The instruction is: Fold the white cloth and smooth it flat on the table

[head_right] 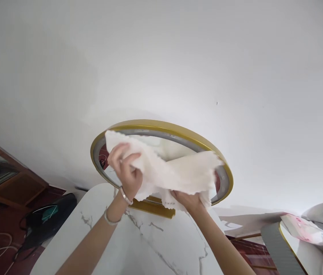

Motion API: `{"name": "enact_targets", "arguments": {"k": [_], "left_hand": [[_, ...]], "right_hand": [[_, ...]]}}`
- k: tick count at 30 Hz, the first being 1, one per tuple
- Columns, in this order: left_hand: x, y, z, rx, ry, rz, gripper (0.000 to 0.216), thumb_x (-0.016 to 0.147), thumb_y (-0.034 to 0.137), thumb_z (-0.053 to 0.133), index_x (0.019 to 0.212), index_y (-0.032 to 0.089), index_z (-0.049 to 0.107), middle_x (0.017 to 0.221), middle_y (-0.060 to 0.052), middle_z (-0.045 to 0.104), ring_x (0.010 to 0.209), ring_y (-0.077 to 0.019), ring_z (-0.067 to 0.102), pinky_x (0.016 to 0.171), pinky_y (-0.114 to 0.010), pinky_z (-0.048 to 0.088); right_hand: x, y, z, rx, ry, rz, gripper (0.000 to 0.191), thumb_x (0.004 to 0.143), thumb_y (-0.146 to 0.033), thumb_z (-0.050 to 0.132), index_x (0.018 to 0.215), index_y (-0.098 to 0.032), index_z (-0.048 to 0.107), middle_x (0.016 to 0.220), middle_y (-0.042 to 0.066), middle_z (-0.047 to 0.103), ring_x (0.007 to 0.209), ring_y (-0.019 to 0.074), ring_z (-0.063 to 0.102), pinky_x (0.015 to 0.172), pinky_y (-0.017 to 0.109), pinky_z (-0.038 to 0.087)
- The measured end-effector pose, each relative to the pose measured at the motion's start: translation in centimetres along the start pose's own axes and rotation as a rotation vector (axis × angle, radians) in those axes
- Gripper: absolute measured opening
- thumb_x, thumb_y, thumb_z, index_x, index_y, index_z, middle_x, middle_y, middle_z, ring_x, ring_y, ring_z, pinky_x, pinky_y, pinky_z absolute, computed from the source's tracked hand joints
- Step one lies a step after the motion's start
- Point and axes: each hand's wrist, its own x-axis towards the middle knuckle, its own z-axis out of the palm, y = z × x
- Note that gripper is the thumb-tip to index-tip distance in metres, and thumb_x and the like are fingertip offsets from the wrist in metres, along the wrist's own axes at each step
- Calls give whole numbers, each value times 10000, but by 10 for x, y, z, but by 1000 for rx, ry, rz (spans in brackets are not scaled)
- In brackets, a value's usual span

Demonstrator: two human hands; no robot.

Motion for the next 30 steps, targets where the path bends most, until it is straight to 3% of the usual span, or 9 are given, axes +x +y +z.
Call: {"name": "enact_targets", "arguments": {"k": [2,5,8,14,21,26,30], "left_hand": [[42,13,12,-54,-83,115,285,875,140,397,1047,243,599,1281,-81,532,1298,-259,419,1026,-450,336],[81,26,18,-78,-281,212,337,933,202,361,1198,242,564,1338,-68,542,1326,-242,408,1062,-438,297],[93,26,11,-73,-400,238,345,957,223,341,1232,225,549,1269,-60,605,1254,-209,486,1042,-387,328],[91,-11,-17,13,-371,38,286,978,293,351,1127,180,567,1078,-89,657,1068,-217,575,925,-359,396],[72,-81,-51,-107,-403,-335,335,988,421,315,924,187,545,693,9,554,625,-132,516,615,-253,410],[16,-123,-70,-113,-272,-668,355,961,459,348,952,181,568,781,-11,606,716,-144,548,665,-250,424],[-61,-145,-76,-66,-202,-957,315,925,427,368,980,180,556,895,-43,642,853,-174,586,757,-271,449]], "right_hand": [[21,-10,-22,-139,245,-64,296,802,-457,553,802,-206,709,927,151,625,1036,355,544,868,548,437],[54,-33,-53,-317,654,-187,337,838,-432,488,923,-163,673,1217,209,513,1204,409,430,947,649,317],[81,-55,-73,-279,743,-240,403,902,-424,354,1092,-159,591,1415,204,354,1307,408,337,1003,697,175],[116,-87,-85,-298,571,-403,406,886,-455,420,1215,-247,533,1345,133,423,1215,322,397,982,550,285],[150,-152,-74,-260,226,-608,461,880,-298,484,1337,-246,446,1290,130,460,1157,323,400,992,566,254],[160,-196,-24,-161,36,-881,434,882,-179,471,1315,-177,438,1292,166,476,1218,332,396,1033,567,261],[134,-213,43,79,-314,-1008,445,861,-12,374,1281,-109,486,1436,163,405,1333,256,361,1062,433,348]]}}
